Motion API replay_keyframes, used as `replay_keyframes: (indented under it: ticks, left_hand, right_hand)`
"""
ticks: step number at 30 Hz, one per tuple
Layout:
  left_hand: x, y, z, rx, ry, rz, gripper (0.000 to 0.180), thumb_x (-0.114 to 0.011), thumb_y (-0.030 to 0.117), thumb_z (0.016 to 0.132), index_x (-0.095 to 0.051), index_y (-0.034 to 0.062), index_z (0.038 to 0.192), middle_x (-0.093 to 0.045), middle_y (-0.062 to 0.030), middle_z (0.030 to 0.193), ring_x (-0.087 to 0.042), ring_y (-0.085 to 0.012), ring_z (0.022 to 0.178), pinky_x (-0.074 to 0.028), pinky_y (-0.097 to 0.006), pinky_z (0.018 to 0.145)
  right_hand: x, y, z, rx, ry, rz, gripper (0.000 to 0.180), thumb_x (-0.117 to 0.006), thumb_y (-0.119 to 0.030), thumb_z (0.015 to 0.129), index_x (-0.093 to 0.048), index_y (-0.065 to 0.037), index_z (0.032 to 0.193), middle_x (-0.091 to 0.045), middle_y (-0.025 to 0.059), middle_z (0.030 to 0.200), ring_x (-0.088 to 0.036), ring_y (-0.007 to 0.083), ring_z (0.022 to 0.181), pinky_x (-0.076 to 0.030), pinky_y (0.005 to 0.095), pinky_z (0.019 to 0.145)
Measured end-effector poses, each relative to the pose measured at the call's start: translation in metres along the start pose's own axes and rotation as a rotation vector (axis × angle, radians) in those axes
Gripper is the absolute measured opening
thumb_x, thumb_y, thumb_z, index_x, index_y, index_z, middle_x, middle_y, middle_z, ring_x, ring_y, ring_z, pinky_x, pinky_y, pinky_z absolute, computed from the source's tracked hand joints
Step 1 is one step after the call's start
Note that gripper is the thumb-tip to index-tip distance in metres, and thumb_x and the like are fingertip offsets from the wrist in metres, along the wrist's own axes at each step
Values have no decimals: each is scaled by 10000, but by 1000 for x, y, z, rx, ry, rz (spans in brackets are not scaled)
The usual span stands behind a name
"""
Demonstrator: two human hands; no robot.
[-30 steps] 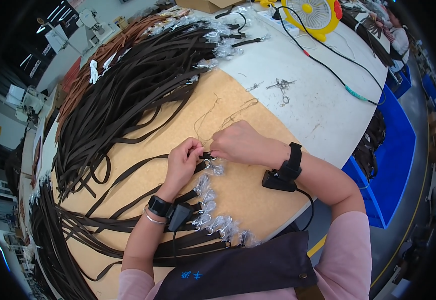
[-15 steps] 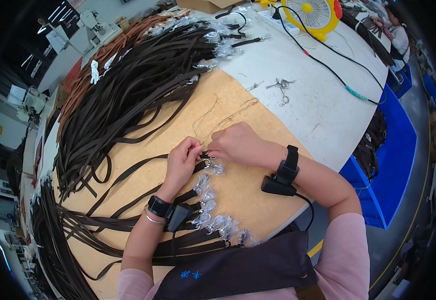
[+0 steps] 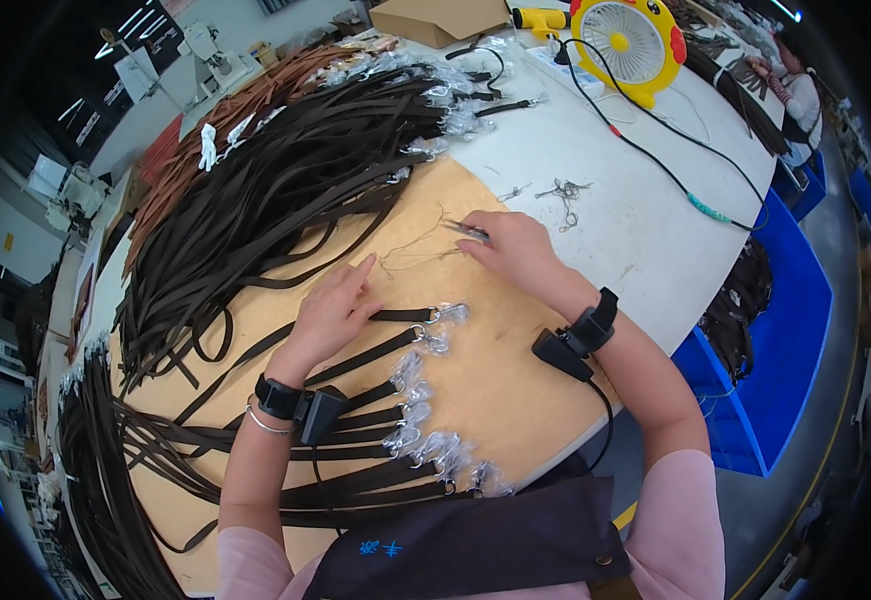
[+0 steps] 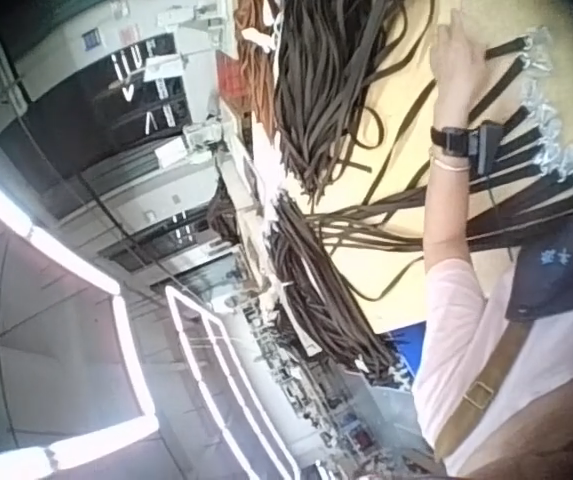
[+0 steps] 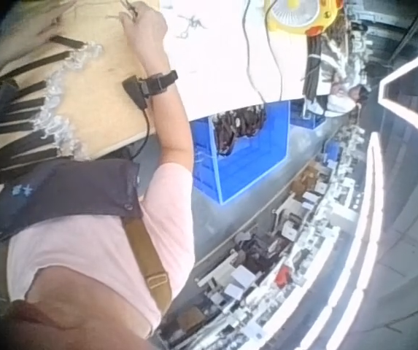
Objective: Attaching metal swivel clips to leather straps and trimming excess thread using nippers.
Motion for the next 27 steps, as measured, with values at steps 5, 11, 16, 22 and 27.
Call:
replay_keyframes:
  ticks: [5, 11, 16, 22, 27]
  left_hand:
    - [12, -16, -57, -99, -15, 79, 719, -740, 435, 857, -514, 18, 1399, -550, -170, 1273, -514, -341, 1201, -426, -424, 1022]
    - [31, -2, -170, -137, -206, 20, 1194, -882, 612, 561, -415, 6, 1478, -475, -199, 1350, -463, -380, 1269, -403, -447, 1087]
    - [34, 4, -245, -19, -280, 178, 1296, -938, 479, 514, -299, 26, 1547, -443, -210, 1365, -468, -387, 1259, -427, -450, 1059]
    - [20, -17, -275, 125, -22, 246, 567, -762, 109, 660, -549, 32, 1179, -650, -136, 1017, -666, -321, 906, -533, -406, 724]
    - [33, 3, -255, 166, 313, 226, 332, -675, 47, 705, -601, 52, 1028, -644, -95, 804, -681, -315, 752, -526, -410, 603]
  right_hand:
    - [-60, -75, 16, 325, -186, 20, 325, -656, -342, 923, -656, -118, 1158, -718, 160, 910, -687, 350, 893, -528, 452, 784]
    - [-53, 2, 37, 208, -123, -155, 204, -587, -260, 951, -617, -95, 1069, -705, 187, 943, -678, 384, 923, -519, 488, 787]
    - [23, 107, 24, -17, -22, -406, 236, -585, -292, 964, -585, -107, 1111, -710, 163, 891, -680, 367, 875, -520, 477, 726]
    - [39, 59, -25, 265, 94, -629, 411, -726, -291, 859, -571, -67, 1168, -602, 148, 1219, -576, 353, 1136, -472, 473, 869]
    - [-11, -170, -104, 845, -318, -18, 939, -813, -470, 785, -401, 31, 1463, -467, 241, 1444, -414, 396, 1381, -317, 480, 1162]
Point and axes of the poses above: each hand's wrist, its own z-axis towards the middle knuckle, its own x-axis out of the back of the hand, y = z × x, the point moved 5 cm from there along z, towards the middle knuckle
